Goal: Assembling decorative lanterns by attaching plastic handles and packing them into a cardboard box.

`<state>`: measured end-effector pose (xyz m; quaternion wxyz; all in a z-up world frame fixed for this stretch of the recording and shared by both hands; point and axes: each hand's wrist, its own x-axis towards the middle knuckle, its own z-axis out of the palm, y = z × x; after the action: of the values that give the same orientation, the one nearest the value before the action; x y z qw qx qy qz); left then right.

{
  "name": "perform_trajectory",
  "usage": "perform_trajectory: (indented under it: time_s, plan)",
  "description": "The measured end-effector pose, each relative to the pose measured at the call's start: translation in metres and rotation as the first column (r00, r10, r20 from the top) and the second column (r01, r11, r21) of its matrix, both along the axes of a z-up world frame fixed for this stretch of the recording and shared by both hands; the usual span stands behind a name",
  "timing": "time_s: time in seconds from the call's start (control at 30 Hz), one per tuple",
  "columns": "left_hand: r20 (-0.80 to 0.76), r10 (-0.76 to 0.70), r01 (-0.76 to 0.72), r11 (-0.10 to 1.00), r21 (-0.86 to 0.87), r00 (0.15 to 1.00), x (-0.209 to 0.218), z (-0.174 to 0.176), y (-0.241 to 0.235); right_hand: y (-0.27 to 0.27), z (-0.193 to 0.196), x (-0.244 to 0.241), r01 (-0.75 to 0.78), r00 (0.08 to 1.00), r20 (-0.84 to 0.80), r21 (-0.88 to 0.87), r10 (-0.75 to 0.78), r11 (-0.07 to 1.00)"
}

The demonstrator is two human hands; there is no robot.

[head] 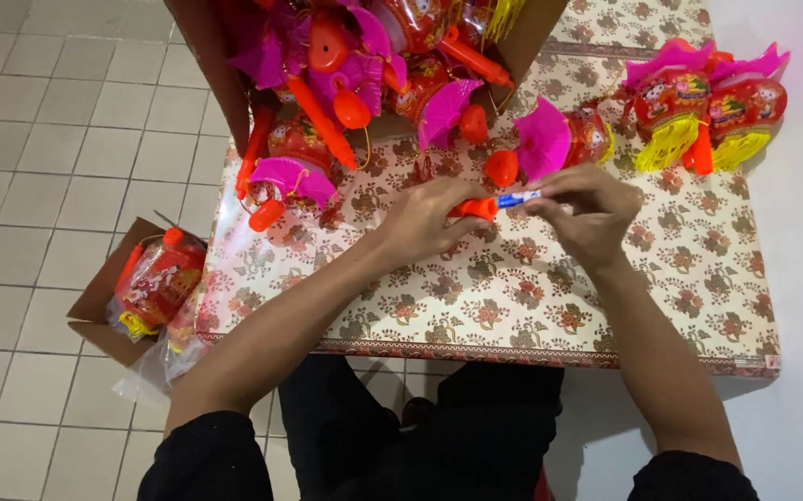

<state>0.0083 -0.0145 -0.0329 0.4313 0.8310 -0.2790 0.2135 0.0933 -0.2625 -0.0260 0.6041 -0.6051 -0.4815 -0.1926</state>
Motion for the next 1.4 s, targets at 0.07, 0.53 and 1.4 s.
perform_trajectory:
  time_s: [0.07, 0.53, 1.4]
  plan:
    - [0.014, 0.001, -0.001, 1.0, 0.013, 1.0, 0.0, 0.001, 0.0, 0.005, 0.001, -0.005, -0.008, 1.0, 0.023, -0.033, 0.009, 0.999]
    - [0.058, 0.099, -0.097, 0.994, -0.041, 0.993, -0.006, 0.039, 0.013, 0.032, 0.049, -0.03, 0.18, 0.966, 0.255, -0.596, -0.027, 0.782]
    - [-0.132, 0.015, -0.016, 1.0, -0.002, 0.991, 0.003, 0.017, 0.013, 0.027, -0.004, -0.006, 0.314, 0.922, 0.34, -0.377, -0.185, 0.872]
